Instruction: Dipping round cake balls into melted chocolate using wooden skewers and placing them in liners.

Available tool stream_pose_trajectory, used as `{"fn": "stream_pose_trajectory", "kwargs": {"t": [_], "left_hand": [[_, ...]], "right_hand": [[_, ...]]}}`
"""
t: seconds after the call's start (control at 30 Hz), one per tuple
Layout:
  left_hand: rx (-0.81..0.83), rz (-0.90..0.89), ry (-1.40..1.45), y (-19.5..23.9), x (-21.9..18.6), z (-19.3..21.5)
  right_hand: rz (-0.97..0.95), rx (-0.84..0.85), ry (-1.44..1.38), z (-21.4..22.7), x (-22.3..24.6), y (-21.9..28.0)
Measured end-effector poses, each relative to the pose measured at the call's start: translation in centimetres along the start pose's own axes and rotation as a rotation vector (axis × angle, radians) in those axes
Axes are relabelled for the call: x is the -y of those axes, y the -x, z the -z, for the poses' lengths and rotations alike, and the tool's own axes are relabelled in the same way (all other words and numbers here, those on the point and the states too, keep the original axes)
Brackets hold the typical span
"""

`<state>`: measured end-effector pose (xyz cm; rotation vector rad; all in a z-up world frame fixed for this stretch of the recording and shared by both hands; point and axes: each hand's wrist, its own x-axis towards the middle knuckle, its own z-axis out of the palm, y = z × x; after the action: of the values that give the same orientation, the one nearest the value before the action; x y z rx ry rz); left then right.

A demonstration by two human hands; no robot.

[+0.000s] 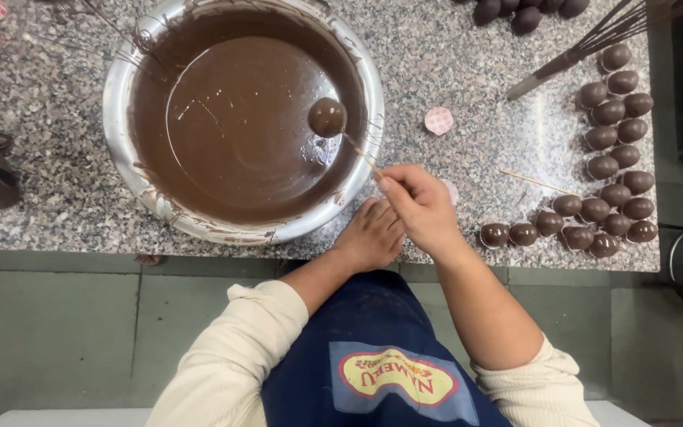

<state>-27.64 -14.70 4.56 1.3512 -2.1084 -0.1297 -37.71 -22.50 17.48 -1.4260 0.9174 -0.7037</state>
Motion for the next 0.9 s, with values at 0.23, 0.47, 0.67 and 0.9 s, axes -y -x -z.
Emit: {"fn": "stream_pose_trajectory", "kwargs": {"t": [0.23, 0.47, 0.67, 0.9], "left_hand": [[0.001, 0.014, 0.033, 0.3, 0.0, 0.1], [-0.005, 0.042, 0.052, -0.8, -0.4, 1.5], [-0.001, 0.079, 0.217, -1.1, 0.0, 2.3], [-0.021, 0.152, 0.335, -1.5, 0.5, 2.2]], "right_hand": [[0.024, 0.004, 0.046, -0.3, -2.7, 0.3], [0.023, -0.074, -0.005, 0.8, 0.8, 1.7], [0.051, -0.218, -0.097, 3.9, 2.6, 4.6], [0.083, -0.428, -0.119, 8.5, -0.6, 9.0]]}}
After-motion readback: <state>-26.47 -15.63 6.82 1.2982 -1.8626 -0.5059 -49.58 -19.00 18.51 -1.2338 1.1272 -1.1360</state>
